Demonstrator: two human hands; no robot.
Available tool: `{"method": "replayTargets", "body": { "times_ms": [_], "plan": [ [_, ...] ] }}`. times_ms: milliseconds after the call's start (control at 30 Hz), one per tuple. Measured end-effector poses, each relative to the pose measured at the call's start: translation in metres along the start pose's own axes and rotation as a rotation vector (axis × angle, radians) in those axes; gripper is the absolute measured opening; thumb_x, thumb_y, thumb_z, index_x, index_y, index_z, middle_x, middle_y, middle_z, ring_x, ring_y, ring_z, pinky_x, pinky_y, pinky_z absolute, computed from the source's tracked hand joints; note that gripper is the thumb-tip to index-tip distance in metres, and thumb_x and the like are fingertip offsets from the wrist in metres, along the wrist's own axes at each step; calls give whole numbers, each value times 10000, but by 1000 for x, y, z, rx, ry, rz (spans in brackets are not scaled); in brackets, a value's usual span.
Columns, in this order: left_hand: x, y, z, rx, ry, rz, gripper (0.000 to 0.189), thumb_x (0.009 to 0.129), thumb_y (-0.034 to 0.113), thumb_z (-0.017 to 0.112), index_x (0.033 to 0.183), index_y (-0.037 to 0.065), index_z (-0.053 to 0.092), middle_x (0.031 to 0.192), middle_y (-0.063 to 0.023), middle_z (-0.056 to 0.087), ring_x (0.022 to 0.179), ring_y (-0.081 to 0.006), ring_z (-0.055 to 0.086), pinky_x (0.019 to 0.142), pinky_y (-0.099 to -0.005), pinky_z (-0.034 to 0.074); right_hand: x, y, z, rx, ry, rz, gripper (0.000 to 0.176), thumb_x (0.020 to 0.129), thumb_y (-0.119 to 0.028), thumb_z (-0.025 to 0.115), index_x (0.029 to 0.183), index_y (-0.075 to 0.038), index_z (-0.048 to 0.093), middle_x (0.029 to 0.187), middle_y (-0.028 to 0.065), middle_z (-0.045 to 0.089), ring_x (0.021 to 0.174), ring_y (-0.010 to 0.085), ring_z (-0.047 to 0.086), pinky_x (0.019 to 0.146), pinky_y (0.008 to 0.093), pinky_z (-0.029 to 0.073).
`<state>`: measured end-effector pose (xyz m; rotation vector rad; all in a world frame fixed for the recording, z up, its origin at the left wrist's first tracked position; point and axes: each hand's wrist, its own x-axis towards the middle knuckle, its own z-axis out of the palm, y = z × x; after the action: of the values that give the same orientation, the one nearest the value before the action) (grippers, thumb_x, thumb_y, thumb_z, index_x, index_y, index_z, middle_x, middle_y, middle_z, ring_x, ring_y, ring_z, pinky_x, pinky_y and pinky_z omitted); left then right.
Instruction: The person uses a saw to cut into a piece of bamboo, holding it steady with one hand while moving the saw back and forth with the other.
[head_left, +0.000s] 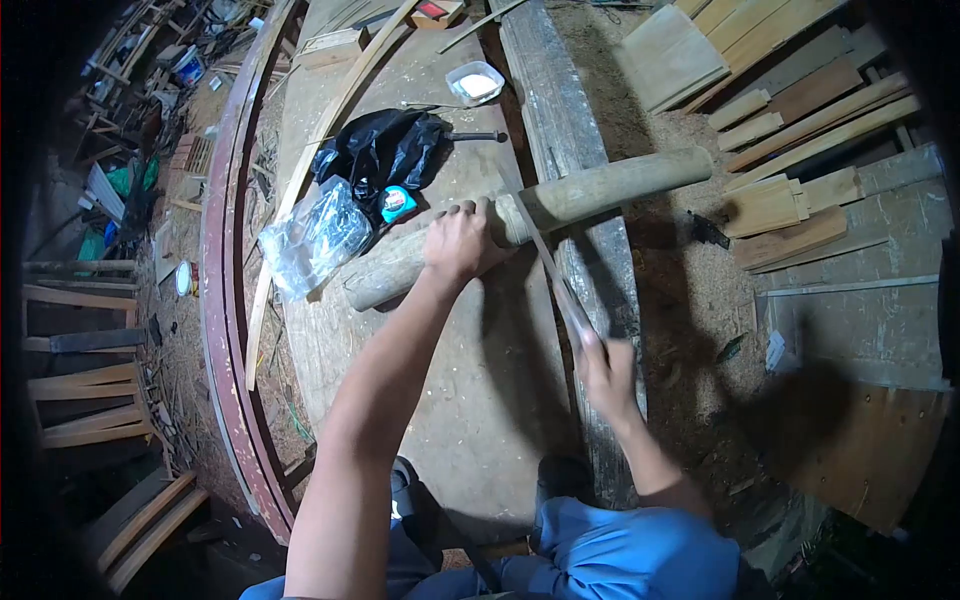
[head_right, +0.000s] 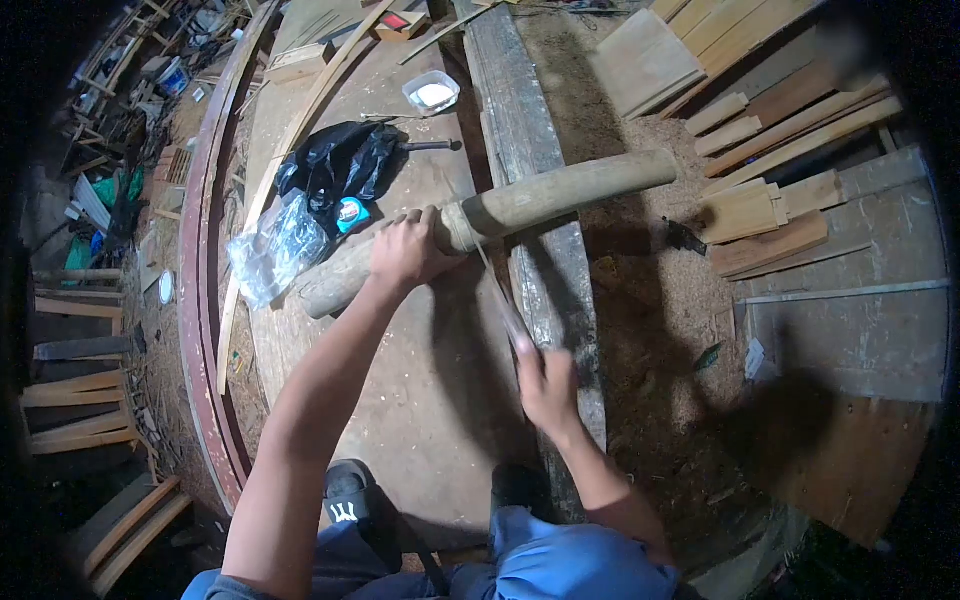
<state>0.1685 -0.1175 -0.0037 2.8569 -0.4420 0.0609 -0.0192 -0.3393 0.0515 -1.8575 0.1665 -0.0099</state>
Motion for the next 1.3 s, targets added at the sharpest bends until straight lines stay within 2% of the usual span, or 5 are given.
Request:
{"method": "replayTargets", "body": {
  "times_ms": [367,467,1000,1033,1300],
  "plan": [
    [-4,6,-7,6,25,-5,752,680,585,865,1164,68,613,1029,-180,732,1000,-363,732,823,-490,598,49,10,25,-155,6,63,609,1073,-378,556,591,-10,501,496,39,425,491,136,387,482,404,290],
    [0,3,-3,14,25,5,752,683,592,862,1166,72,614,1033,-181,732,1011,-364,730,827,-491,597,-9,11,1,12,-5,52,612,1086,-343,556,537,-94,454,496,-51,428,447,65,399,441,291,266],
    [-4,4,-3,19,-11,-23,808,686,615,852,1219,56,610,1109,-203,726,1019,-370,726,847,-495,597,-25,17,-8,20,-5,141,607,1076,-381,540,590,-17,524,498,10,444,492,111,448,482,375,300],
    [-4,5,-2,11,28,-18,798,686,607,855,1211,56,614,1105,-202,726,1019,-369,726,843,-492,598,-15,15,-1,35,40,108,626,1075,-373,579,527,-113,425,493,-58,430,429,55,385,424,284,246],
    [-10,6,-2,16,5,13,804,666,573,876,1223,57,613,1092,-197,726,998,-377,729,818,-477,603,51,8,33,-114,30,-20,626,1077,-392,539,576,-19,496,491,37,441,462,143,401,474,398,292]
  ]
}}
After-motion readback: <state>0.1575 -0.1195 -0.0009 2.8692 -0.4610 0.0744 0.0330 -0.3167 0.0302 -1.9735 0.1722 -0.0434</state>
